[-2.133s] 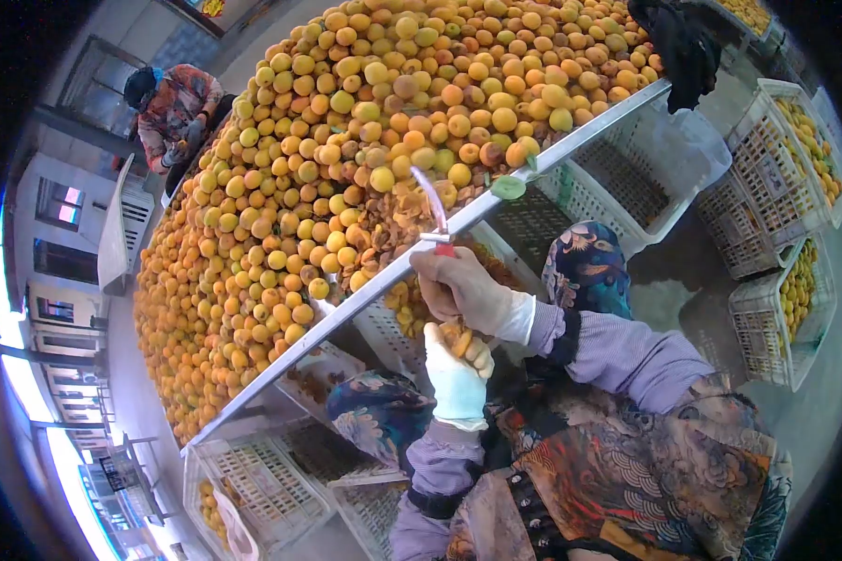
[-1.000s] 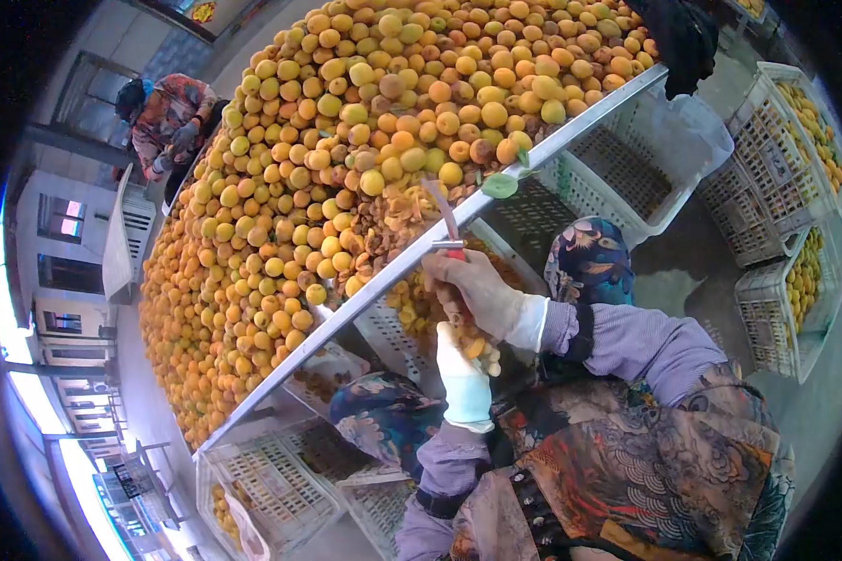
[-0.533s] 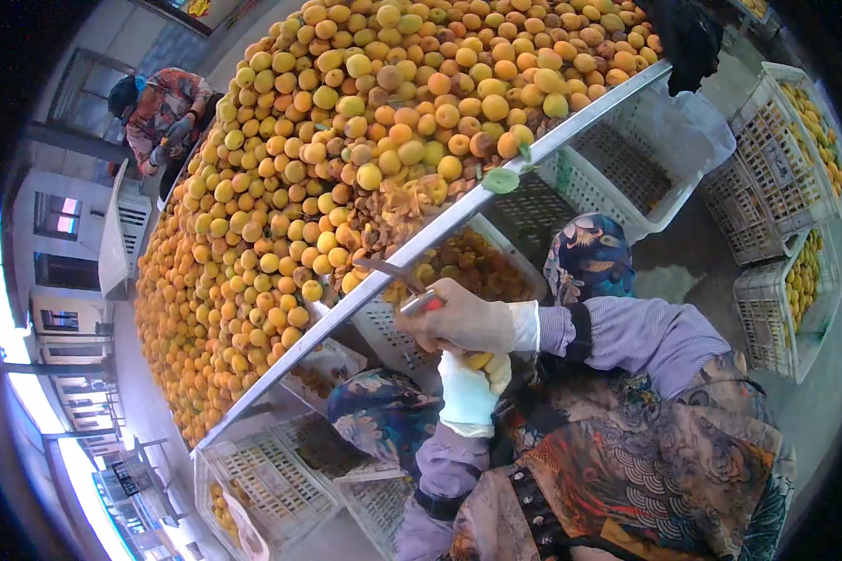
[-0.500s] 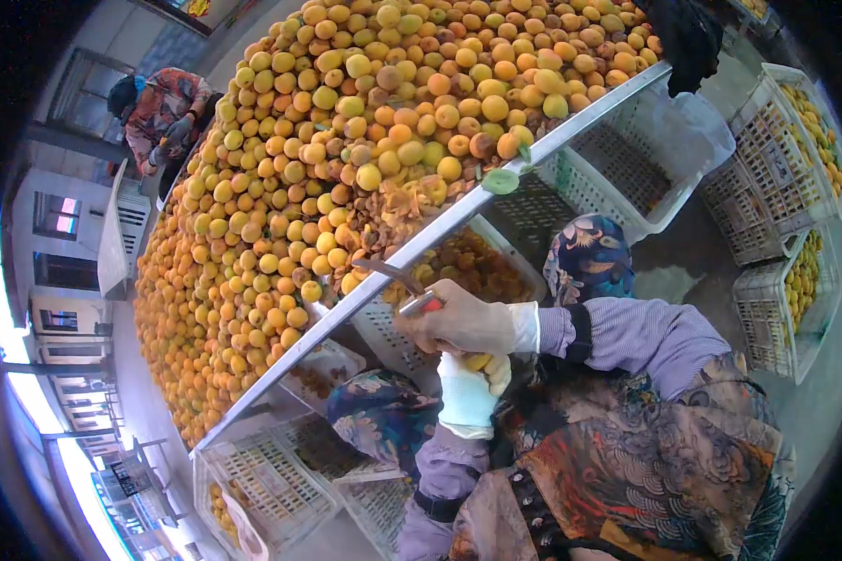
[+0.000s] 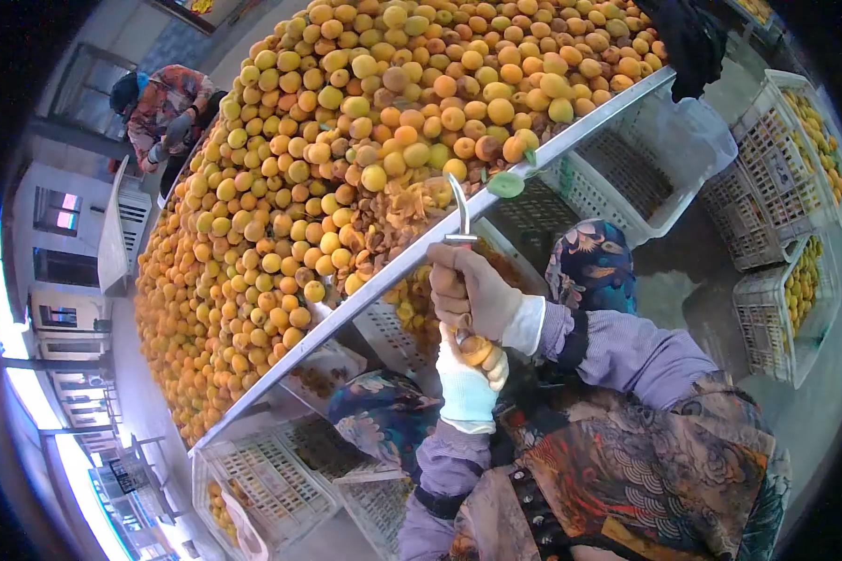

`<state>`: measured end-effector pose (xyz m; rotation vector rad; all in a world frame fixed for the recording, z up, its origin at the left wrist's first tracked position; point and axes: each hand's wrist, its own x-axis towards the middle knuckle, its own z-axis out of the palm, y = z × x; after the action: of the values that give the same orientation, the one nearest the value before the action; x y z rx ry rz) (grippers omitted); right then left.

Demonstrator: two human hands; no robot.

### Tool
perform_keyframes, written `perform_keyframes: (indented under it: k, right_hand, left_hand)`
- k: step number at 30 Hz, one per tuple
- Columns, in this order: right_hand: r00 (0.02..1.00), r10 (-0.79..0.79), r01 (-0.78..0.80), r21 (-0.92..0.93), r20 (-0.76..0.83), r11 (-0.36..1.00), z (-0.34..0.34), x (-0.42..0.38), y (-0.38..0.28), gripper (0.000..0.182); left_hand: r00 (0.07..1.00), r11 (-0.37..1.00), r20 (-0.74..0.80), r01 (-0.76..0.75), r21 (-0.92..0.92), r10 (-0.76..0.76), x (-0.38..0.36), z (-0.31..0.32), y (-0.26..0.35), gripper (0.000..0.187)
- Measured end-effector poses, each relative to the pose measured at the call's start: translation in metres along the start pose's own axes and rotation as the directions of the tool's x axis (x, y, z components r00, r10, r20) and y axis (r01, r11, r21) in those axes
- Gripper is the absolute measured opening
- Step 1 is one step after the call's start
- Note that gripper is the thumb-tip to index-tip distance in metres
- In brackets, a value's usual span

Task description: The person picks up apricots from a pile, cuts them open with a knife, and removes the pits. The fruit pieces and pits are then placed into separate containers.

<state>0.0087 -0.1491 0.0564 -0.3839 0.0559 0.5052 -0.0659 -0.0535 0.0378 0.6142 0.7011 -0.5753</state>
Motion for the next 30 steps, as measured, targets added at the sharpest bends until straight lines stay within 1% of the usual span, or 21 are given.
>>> perform_keyframes:
  k: [1, 2, 3, 5, 6, 8, 10, 12, 16, 18, 19, 20, 21, 22, 24, 25, 26, 27, 28, 29, 30]
  right_hand:
    - [0.998, 0.06, -0.06, 0.058, -0.001, 0.997, -0.003, 0.002, -0.001, 0.04]
    - [0.993, 0.12, -0.119, 0.118, 0.002, 0.986, -0.006, 0.004, -0.001, 0.04]
    - [0.993, 0.119, -0.118, 0.12, 0.002, 0.986, -0.007, 0.005, 0.0, 0.04]
    - [0.977, 0.21, -0.203, 0.134, -0.037, 0.97, -0.008, 0.006, -0.002, 0.041]
    - [0.978, 0.206, -0.199, 0.134, -0.039, 0.971, -0.008, 0.005, -0.004, 0.041]
    - [0.962, 0.249, -0.235, 0.124, -0.109, 0.964, -0.005, 0.007, -0.005, 0.041]
    - [0.959, 0.265, -0.252, 0.124, -0.103, 0.96, -0.008, 0.01, -0.003, 0.041]
    - [0.957, 0.273, -0.261, 0.116, -0.099, 0.958, -0.008, 0.012, -0.006, 0.041]
    - [0.945, 0.327, -0.322, 0.107, -0.03, 0.941, -0.008, 0.021, -0.006, 0.04]
    - [0.94, 0.34, -0.338, 0.102, -0.005, 0.936, -0.009, 0.025, -0.006, 0.038]
    - [0.934, 0.356, -0.354, 0.084, -0.016, 0.932, -0.008, 0.027, -0.007, 0.037]
    - [0.927, 0.374, -0.371, 0.067, -0.028, 0.926, -0.007, 0.028, -0.006, 0.036]
    - [0.913, 0.406, -0.409, 0.077, 0.044, 0.909, -0.01, 0.031, -0.008, 0.03]
    - [0.912, 0.409, -0.411, 0.072, 0.045, 0.909, -0.011, 0.034, -0.006, 0.03]
    - [0.943, 0.334, -0.333, 0.03, -0.011, 0.942, -0.006, 0.037, -0.006, 0.028]
    - [0.943, 0.333, -0.333, 0.023, -0.005, 0.943, 0.0, 0.037, -0.008, 0.028]
    - [0.976, 0.212, -0.21, 0.041, -0.058, 0.977, 0.006, 0.038, -0.011, 0.028]
    - [0.99, 0.091, -0.085, 0.054, -0.11, 0.995, 0.016, 0.039, -0.014, 0.029]
    - [0.996, 0.034, -0.037, -0.028, -0.082, 0.999, 0.023, 0.038, -0.024, 0.027]
    - [0.996, -0.02, -0.003, -0.247, -0.091, 0.969, 0.03, 0.03, -0.031, 0.026]
    - [0.993, -0.078, 0.031, -0.454, -0.084, 0.89, 0.037, 0.021, -0.039, 0.027]
  left_hand:
    - [1.0, 1.0, 0.001, 0.0, -0.002, 0.0, 0.0, 0.0, 0.0, 0.057]
    - [0.999, 0.99, 0.0, -0.047, 0.135, 0.048, 0.0, -0.001, 0.0, 0.059]
    - [0.996, 0.958, 0.006, -0.092, 0.273, 0.094, 0.0, -0.002, -0.001, 0.061]
    - [0.995, 0.952, -0.001, -0.098, 0.29, 0.103, 0.001, -0.002, 0.0, 0.061]
    - [0.994, 0.948, -0.011, -0.103, 0.301, 0.112, 0.002, -0.002, -0.001, 0.062]
    - [0.994, 0.953, 0.005, -0.106, 0.285, 0.109, 0.006, -0.005, -0.003, 0.062]
    - [0.994, 0.957, 0.017, -0.106, 0.27, 0.105, 0.007, -0.009, -0.003, 0.063]
    - [0.994, 0.974, 0.062, -0.096, 0.207, 0.085, 0.008, -0.009, -0.002, 0.063]
    - [0.989, 0.963, 0.046, -0.148, 0.224, 0.141, 0.006, -0.007, -0.001, 0.062]
    - [0.984, 0.974, 0.141, -0.133, 0.184, 0.108, 0.008, -0.01, 0.004, 0.061]
    - [0.983, 0.973, 0.146, -0.137, 0.184, 0.111, 0.007, -0.008, 0.006, 0.061]
    - [0.986, 0.983, 0.147, -0.098, 0.155, 0.076, 0.004, -0.006, 0.008, 0.06]
    - [0.988, 0.99, 0.147, -0.059, 0.125, 0.04, 0.002, -0.004, 0.01, 0.06]
    - [0.988, 0.991, 0.149, -0.063, 0.122, 0.044, 0.003, -0.004, 0.012, 0.06]
    - [0.988, 0.975, 0.091, -0.14, 0.17, 0.126, 0.004, -0.003, 0.015, 0.061]
    - [0.986, 0.974, 0.097, -0.149, 0.169, 0.134, 0.005, -0.001, 0.018, 0.061]
    - [0.957, 0.91, 0.079, -0.291, 0.296, 0.28, 0.004, 0.002, 0.023, 0.061]
    - [0.902, 0.809, 0.078, -0.416, 0.416, 0.424, 0.003, 0.005, 0.029, 0.062]
    - [0.872, 0.77, 0.105, -0.475, 0.426, 0.479, 0.001, 0.006, 0.038, 0.061]
    - [0.841, 0.725, 0.105, -0.515, 0.458, 0.531, -0.002, 0.006, 0.045, 0.06]
    - [0.805, 0.674, 0.106, -0.553, 0.489, 0.584, -0.004, 0.006, 0.053, 0.058]
